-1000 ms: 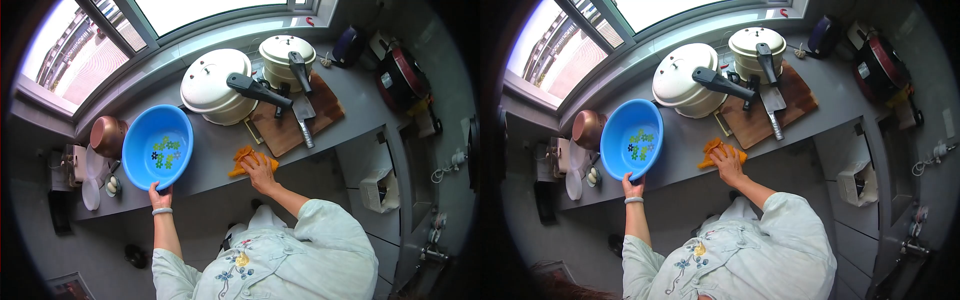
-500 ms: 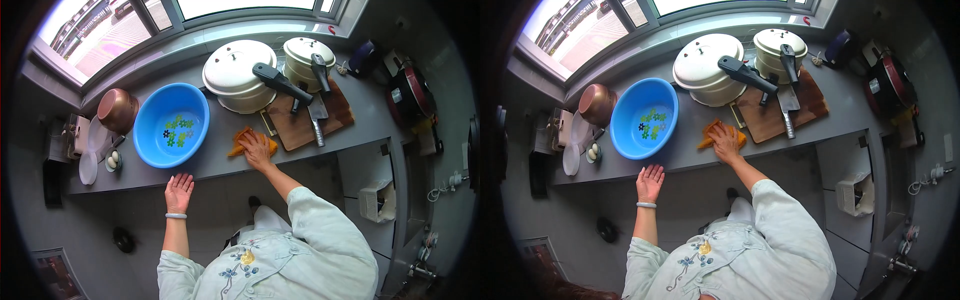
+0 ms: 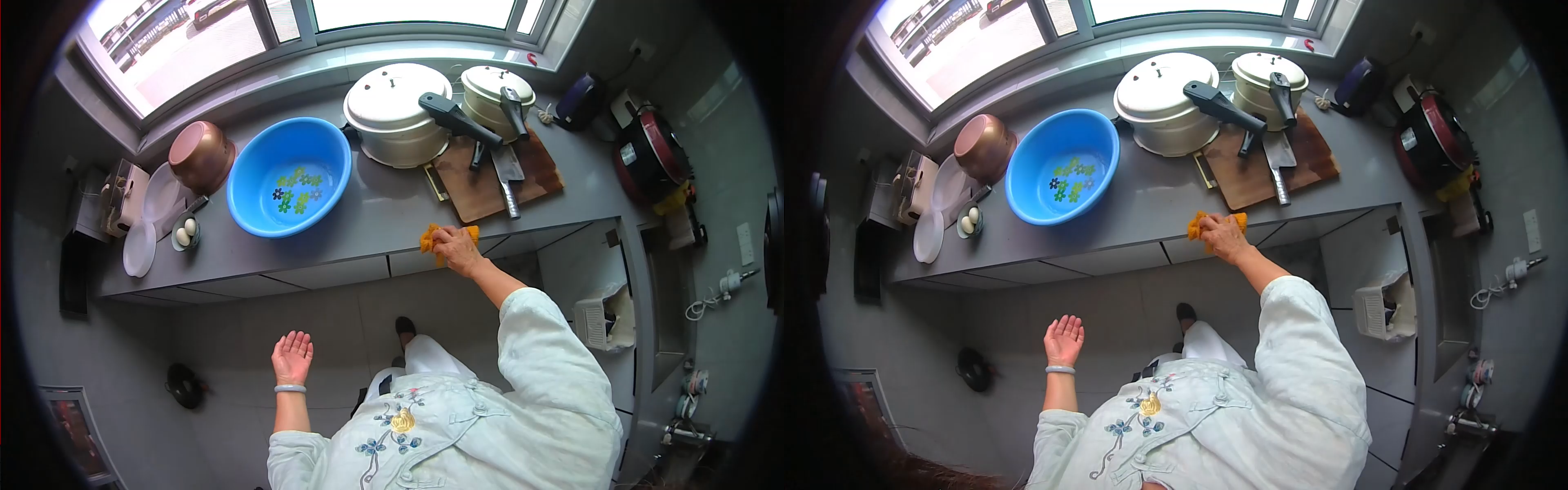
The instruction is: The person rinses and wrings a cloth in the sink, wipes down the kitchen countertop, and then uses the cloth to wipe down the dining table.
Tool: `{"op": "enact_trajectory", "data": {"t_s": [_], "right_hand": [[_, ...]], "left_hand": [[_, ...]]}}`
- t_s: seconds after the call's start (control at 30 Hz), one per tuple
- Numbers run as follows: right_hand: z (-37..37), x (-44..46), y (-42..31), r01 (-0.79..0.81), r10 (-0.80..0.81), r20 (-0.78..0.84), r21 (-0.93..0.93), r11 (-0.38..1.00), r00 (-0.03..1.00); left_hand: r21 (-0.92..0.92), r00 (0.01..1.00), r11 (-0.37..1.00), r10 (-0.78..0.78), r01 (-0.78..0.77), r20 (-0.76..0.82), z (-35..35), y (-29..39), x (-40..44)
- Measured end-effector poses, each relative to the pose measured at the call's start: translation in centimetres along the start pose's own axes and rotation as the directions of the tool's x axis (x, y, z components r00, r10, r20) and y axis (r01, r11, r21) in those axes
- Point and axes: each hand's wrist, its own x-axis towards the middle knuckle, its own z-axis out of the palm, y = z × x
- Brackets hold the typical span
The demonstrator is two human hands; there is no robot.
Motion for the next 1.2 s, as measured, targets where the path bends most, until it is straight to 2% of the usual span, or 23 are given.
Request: {"op": "enact_trajectory", "data": {"t_s": [0.03,0.1,0.13,0.2,0.23,0.3,0.37,0.43,0.47,0.5,0.57,0.67,0.7,0.77,0.8,0.83,0.9,0.97,1.0,1.03,1.07,1.13,1.2], "right_hand": [[-0.2,-0.9,0.3,0.001,-0.002,-0.005,-0.012,1.0,1.0],[-0.6,-3.2,0.6,-0.211,0.199,-0.073,-0.238,0.948,0.977],[-0.8,-4.3,0.9,-0.218,0.205,-0.076,-0.247,0.944,0.976],[-1.6,-6.2,1.7,-0.527,0.517,-0.105,-0.203,0.825,0.85],[-3.0,-7.3,2.6,-0.526,0.524,-0.065,-0.185,0.83,0.849],[-3.3,-8.5,3.4,-0.65,0.665,-0.175,0.144,0.746,0.726],[-4.1,-7.7,3.2,-0.633,0.677,-0.231,0.239,0.736,0.699],[-4.7,-6.0,2.5,-0.497,0.702,-0.091,0.643,0.583,0.706],[-6.0,-4.4,2.5,-0.475,0.687,0.011,0.731,0.49,0.726],[-5.4,-2.6,2.0,-0.463,0.674,0.006,0.731,0.502,0.739],[-4.3,1.2,0.9,-0.286,0.589,0.008,0.879,0.381,0.808],[-0.6,6.7,0.7,-0.228,0.556,-0.114,0.83,0.508,0.823],[-0.3,8.1,0.5,-0.224,0.522,-0.06,0.857,0.464,0.851],[2.1,10.7,-0.6,-0.568,0.664,-0.039,0.48,0.668,0.747],[4.2,12.0,-1.1,-0.581,0.653,-0.102,0.37,0.725,0.75],[4.8,13.1,-2.3,-0.547,0.623,-0.096,0.386,0.743,0.777],[5.3,14.9,-4.9,-0.306,0.334,-0.034,0.323,0.896,0.942],[4.6,15.0,-7.3,-0.167,0.187,-0.025,0.348,0.923,0.982],[4.0,14.7,-8.0,-0.007,0.001,0.018,0.324,0.946,1.0],[3.5,14.5,-8.4,0.153,-0.179,0.06,0.304,0.94,0.982],[3.5,14.3,-8.2,0.157,-0.185,0.061,0.309,0.938,0.981],[3.2,12.8,-6.9,0.427,-0.46,0.012,0.349,0.834,0.888],[1.9,10.7,-5.1,0.488,-0.52,0.024,0.311,0.816,0.854]], "left_hand": [[-0.005,1.0,1.0,0.0,0.0,0.012,-1.3,0.1,0.1],[-0.027,1.0,0.999,0.016,-0.016,-0.005,-3.7,0.2,0.0],[-0.022,1.0,0.999,0.025,-0.026,-0.017,-4.3,0.1,-0.4],[-0.024,0.999,1.0,0.018,-0.019,-0.029,-5.9,0.0,-0.6],[-0.014,0.994,1.0,0.022,-0.024,-0.106,-4.9,0.1,-3.4],[-0.019,0.995,1.0,0.021,-0.023,-0.095,-6.7,-0.5,-2.9],[-0.063,0.994,0.998,-0.014,0.007,-0.111,-8.0,-1.1,-2.8],[-0.074,0.992,0.997,-0.018,0.009,-0.122,-8.9,-2.0,-3.1],[-0.063,0.983,0.998,-0.028,0.017,-0.182,-7.1,-2.0,-6.5],[-0.066,0.983,0.998,-0.037,0.025,-0.178,-7.6,-2.6,-6.4],[-0.091,0.981,0.996,-0.018,0.001,-0.195,-8.2,-3.6,-7.2],[-0.085,0.977,0.996,0.023,-0.042,-0.213,-9.7,-5.2,-9.2],[-0.093,0.957,0.992,0.061,-0.09,-0.283,-8.3,-5.5,-13.0],[-0.101,0.929,0.987,0.08,-0.124,-0.361,-9.8,-7.1,-14.8],[-0.115,0.913,0.981,0.1,-0.158,-0.395,-10.6,-8.2,-15.4],[-0.132,0.903,0.971,0.127,-0.197,-0.411,-11.2,-9.3,-16.2],[-0.151,0.853,0.961,0.124,-0.23,-0.507,-11.6,-11.7,-17.5],[-0.178,0.812,0.944,0.132,-0.278,-0.569,-10.2,-14.4,-19.6],[-0.206,0.808,0.939,0.112,-0.277,-0.578,-9.7,-15.7,-19.8],[-0.232,0.808,0.934,0.09,-0.272,-0.582,-8.7,-16.7,-19.8],[-0.242,0.801,0.933,0.074,-0.266,-0.594,-7.7,-17.6,-19.5],[-0.25,0.814,0.935,0.065,-0.252,-0.578,-5.9,-19.4,-18.5],[-0.251,0.826,0.947,0.027,-0.201,-0.563,-4.3,-21.0,-17.9]]}}
